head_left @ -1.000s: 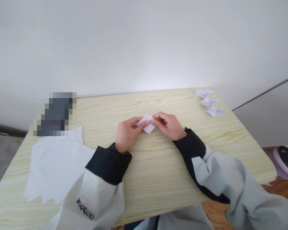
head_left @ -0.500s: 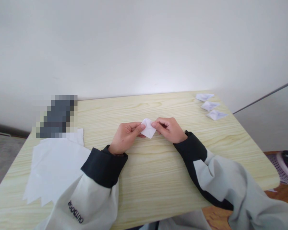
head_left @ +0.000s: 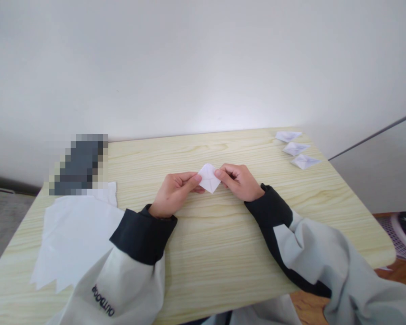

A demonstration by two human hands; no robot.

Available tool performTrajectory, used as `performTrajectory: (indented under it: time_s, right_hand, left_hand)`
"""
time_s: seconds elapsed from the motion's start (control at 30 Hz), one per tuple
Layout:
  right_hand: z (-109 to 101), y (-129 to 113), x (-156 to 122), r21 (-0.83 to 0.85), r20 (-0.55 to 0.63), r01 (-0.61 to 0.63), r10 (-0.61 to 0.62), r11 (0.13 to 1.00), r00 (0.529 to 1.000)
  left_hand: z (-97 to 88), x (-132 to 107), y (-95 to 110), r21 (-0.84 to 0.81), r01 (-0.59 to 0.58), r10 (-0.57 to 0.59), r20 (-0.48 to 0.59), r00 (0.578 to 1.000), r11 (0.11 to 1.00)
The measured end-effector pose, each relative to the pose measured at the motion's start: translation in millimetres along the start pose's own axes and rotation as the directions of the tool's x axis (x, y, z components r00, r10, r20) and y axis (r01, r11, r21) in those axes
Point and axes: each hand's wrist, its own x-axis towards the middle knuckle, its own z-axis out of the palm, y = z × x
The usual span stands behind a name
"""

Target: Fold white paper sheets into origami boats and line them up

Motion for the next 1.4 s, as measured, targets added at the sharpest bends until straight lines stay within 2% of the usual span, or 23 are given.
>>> performTrajectory:
  time_s: [0.23, 0.37, 0.5, 0.7, 0.97, 1.2, 1.4]
  right_hand:
    - [1.6, -1.3, 0.4, -0.01, -0.018, -0.004, 0.004, 1.0, 1.0]
    - [3.3, -2.7, -0.6, -0.07, -0.011, 0.034, -0.035, 0.997, 0.999]
    - [3.1, -3.8, -0.7, -0.113, 0.026, 0.077, -0.075, 0.991, 0.997]
    - [3.0, -3.7, 0.0, -0.073, 0.049, 0.052, -0.048, 0.996, 0.998]
    - [0.2, 0.1, -1.1, 0.0, -0.034, -0.014, 0.014, 1.0, 0.999]
    - [-0.4, -0.8, 0.1, 0.053, 0.01, -0.033, 0.033, 0.998, 0.999]
    - [-2.0, 0.8, -0.3, 0.118, 0.112, -0.021, 0.008, 0.993, 0.994]
  left_hand:
    - [4.8, -0.4, 3.0, -0.001, 0.005, -0.005, -0.044, 0.999, 1.0]
    - [8.0, 0.6, 2.8, -0.051, 0.021, -0.023, -0.056, 0.998, 0.998]
    - [9.0, 0.4, 1.7, -0.034, 0.033, -0.036, -0.087, 0.996, 0.999]
    - [5.0, 1.2, 2.1, 0.019, 0.054, -0.053, -0.066, 0.996, 0.998]
    - [2.4, 2.2, -0.1, -0.033, 0.029, -0.029, 0.007, 1.0, 0.999]
    - [7.0, 2.2, -1.1, -0.03, 0.012, -0.015, -0.1, 0.995, 0.999]
    - [7.8, 5.4, -4.3, -0.085, 0.001, -0.019, -0.208, 0.978, 0.996]
